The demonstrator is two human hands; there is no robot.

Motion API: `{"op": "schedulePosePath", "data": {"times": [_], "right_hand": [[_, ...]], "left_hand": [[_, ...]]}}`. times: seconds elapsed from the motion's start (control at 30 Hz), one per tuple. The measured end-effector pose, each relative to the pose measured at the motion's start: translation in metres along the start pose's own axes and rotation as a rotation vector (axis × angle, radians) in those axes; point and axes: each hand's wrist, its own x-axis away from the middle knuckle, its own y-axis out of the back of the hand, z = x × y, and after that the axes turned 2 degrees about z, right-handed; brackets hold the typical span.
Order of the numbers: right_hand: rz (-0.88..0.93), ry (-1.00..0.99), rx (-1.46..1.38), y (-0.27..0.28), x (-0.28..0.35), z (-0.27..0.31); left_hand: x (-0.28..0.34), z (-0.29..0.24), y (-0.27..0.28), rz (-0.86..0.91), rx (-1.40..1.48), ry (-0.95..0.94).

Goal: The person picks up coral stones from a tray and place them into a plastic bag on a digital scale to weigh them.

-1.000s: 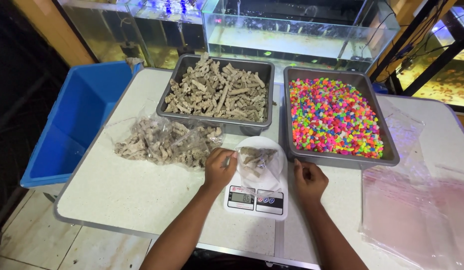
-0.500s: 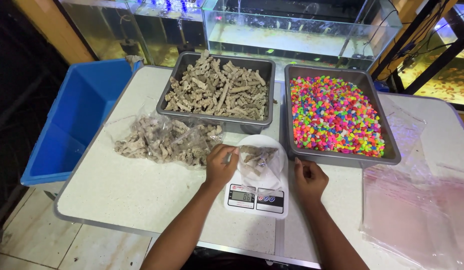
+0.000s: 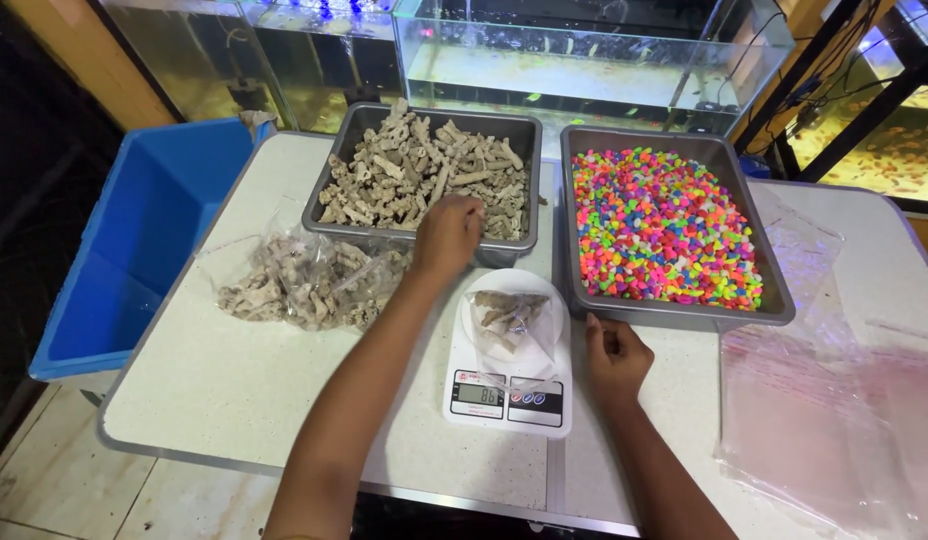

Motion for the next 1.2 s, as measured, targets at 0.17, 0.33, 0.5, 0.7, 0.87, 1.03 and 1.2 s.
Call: {"op": "schedulePosePath", "data": {"times": [0.17, 0.33, 0.5, 0.7, 0.87, 1.03, 1.2], "right_hand": [[0.014, 0.016, -0.021, 0.000, -0.001, 0.000], [0.004, 0.013, -0.016, 0.001, 0.000, 0.001], [0.021, -0.014, -0.033, 0.003, 0.000, 0.006], [0.005, -0.025, -0.033, 0.000, -0.001, 0.004], [0.001, -0.035, -0.029, 0.001, 0.000, 0.006], [-0.021, 0.144, -0.060, 0.006, 0.008, 0.021], [0.001, 0.403, -0.052, 0.019, 0.022, 0.033]], "left_hand": [[-0.039, 0.032, -0.007, 0.442, -0.217, 0.314], [-0.051, 0.028, -0.013, 0.505, -0.298, 0.349], [-0.044, 0.032, -0.016, 0.453, -0.297, 0.326], [-0.013, -0.001, 0.019, 0.299, -0.162, 0.285], [0.056, -0.020, 0.033, -0.240, 0.281, 0.054], [0.120, -0.036, 0.043, -0.250, 0.365, 0.052], [0.165, -0.040, 0.039, -0.290, 0.426, -0.002]]}}
